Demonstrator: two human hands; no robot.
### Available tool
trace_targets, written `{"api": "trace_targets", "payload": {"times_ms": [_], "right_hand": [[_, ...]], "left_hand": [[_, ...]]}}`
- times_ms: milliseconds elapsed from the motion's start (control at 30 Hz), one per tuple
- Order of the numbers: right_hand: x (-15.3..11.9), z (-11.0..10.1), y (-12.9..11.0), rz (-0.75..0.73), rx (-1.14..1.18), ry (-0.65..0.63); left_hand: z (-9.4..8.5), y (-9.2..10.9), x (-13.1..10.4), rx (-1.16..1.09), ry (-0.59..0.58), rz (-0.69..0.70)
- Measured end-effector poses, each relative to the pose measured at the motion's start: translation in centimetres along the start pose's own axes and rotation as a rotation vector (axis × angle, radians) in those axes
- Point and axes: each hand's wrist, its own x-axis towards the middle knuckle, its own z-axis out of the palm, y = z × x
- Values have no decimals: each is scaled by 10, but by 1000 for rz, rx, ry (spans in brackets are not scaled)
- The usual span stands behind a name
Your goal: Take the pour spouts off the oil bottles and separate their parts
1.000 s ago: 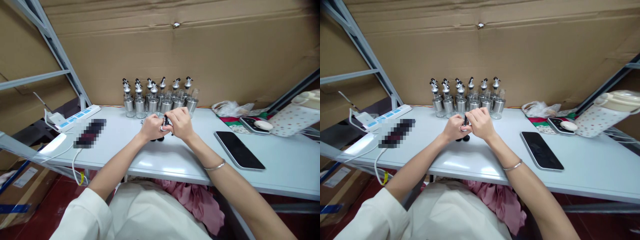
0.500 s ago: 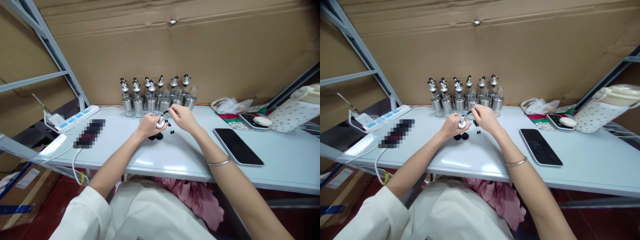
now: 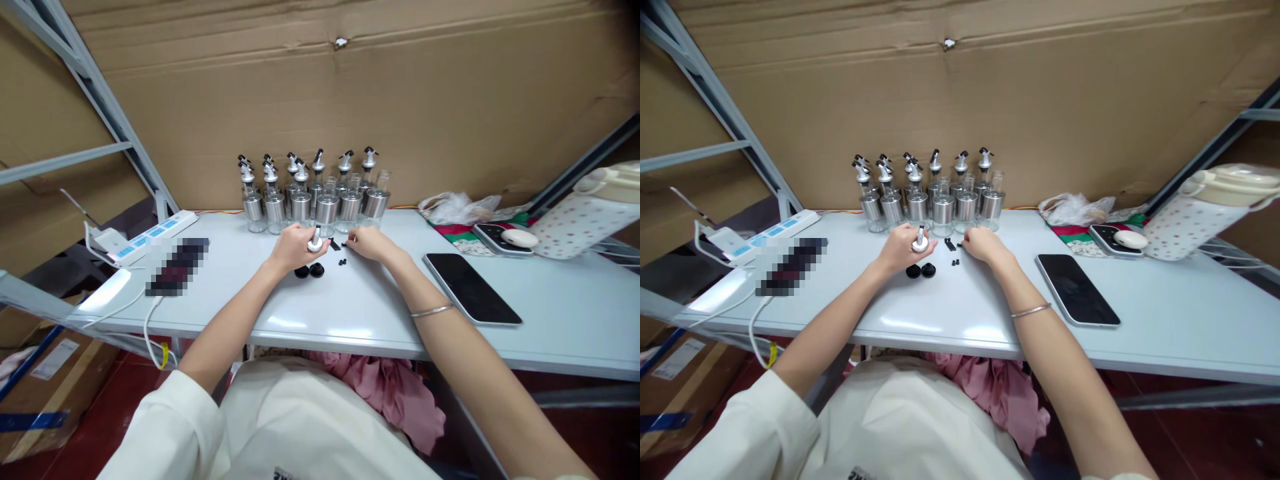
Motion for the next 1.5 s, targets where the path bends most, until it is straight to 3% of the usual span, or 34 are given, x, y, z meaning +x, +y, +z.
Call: {"api": "trace_targets", "payload": {"times_ms": [233, 467, 767, 1000, 1200, 1500], "right_hand": [[-1, -1, -5, 7, 9, -3], [3, 4, -11, 22, 115, 75], [4, 6, -10, -179, 236, 58], [0, 1, -13, -199, 239, 75], [3, 10, -14, -309, 183, 99], [4, 16, -17, -332, 138, 126]], "left_hand": [[0, 0, 0, 5, -3, -9], [-1, -2, 1, 1, 9, -22], [-5, -9, 1, 10, 53, -54], [-5, -8, 2, 14, 54, -53], [-5, -8, 1, 23, 60, -46], [-3, -8, 0, 22, 46, -53]]}}
